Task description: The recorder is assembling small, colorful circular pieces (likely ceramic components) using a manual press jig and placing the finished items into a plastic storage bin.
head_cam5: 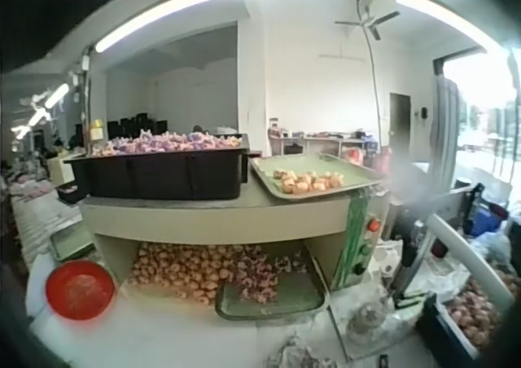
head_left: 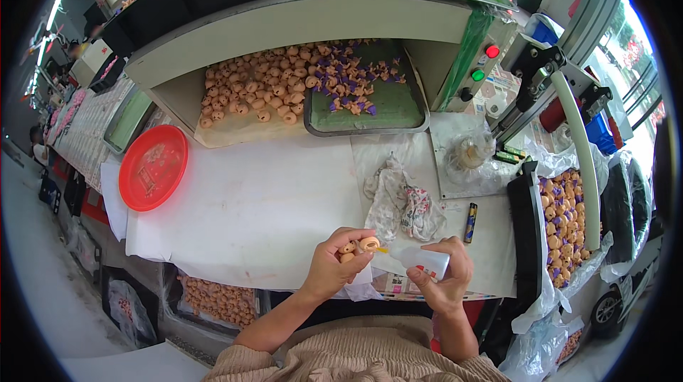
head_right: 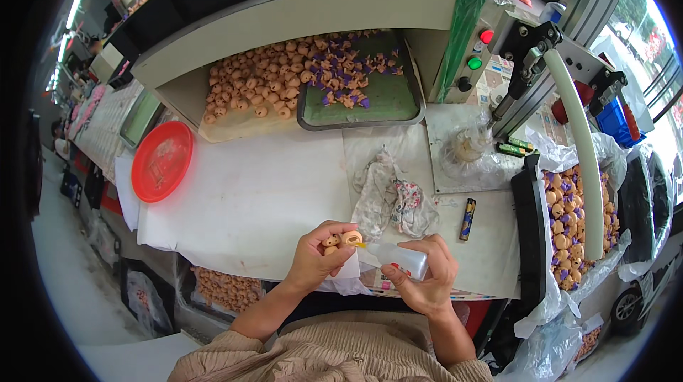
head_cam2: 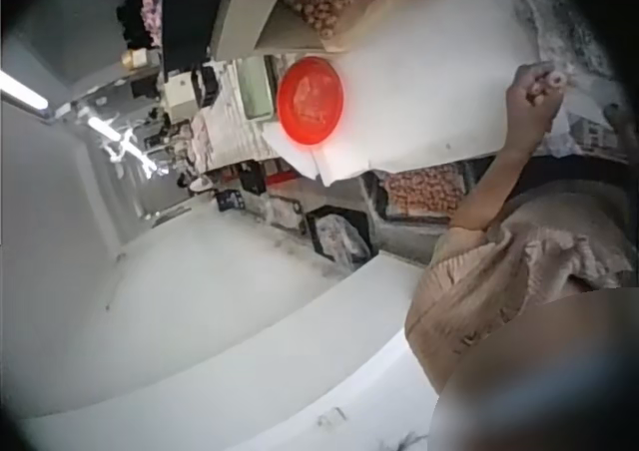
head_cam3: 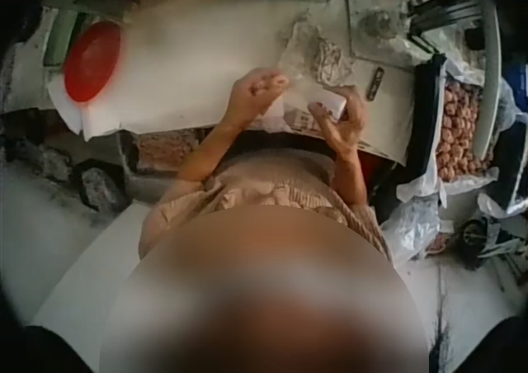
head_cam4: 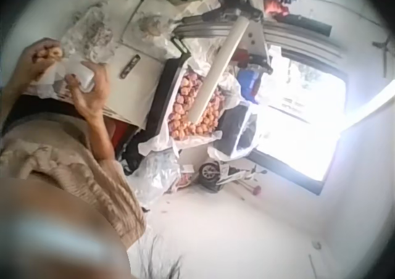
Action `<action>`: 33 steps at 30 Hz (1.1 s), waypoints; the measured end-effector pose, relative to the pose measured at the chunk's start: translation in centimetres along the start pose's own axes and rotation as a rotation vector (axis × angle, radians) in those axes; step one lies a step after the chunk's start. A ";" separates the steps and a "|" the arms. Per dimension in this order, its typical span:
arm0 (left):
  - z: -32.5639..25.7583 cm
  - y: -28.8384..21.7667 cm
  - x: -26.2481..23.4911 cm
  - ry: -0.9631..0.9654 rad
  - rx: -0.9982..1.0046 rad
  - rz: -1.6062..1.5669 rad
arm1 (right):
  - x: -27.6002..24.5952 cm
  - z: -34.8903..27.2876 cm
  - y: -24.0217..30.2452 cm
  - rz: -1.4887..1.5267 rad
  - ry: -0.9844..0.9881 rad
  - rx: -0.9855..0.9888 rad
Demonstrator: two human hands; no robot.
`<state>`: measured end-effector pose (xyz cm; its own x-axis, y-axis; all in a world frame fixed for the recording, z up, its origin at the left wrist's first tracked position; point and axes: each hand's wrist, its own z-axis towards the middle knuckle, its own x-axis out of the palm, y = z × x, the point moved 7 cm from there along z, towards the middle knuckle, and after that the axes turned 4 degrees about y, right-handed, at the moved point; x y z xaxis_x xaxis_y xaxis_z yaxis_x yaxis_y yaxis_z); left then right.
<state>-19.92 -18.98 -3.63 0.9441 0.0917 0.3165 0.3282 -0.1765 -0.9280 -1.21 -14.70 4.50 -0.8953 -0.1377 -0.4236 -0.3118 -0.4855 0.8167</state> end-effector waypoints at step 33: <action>1.1 0.2 0.3 -0.036 -0.006 0.046 | -0.5 0.5 -1.2 -0.002 -0.016 0.007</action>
<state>-19.59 -17.95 -3.90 0.9567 0.1187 0.2659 0.2845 -0.1877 -0.9401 -0.56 -13.62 3.90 -0.8999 -0.1226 -0.4186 -0.3157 -0.4793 0.8189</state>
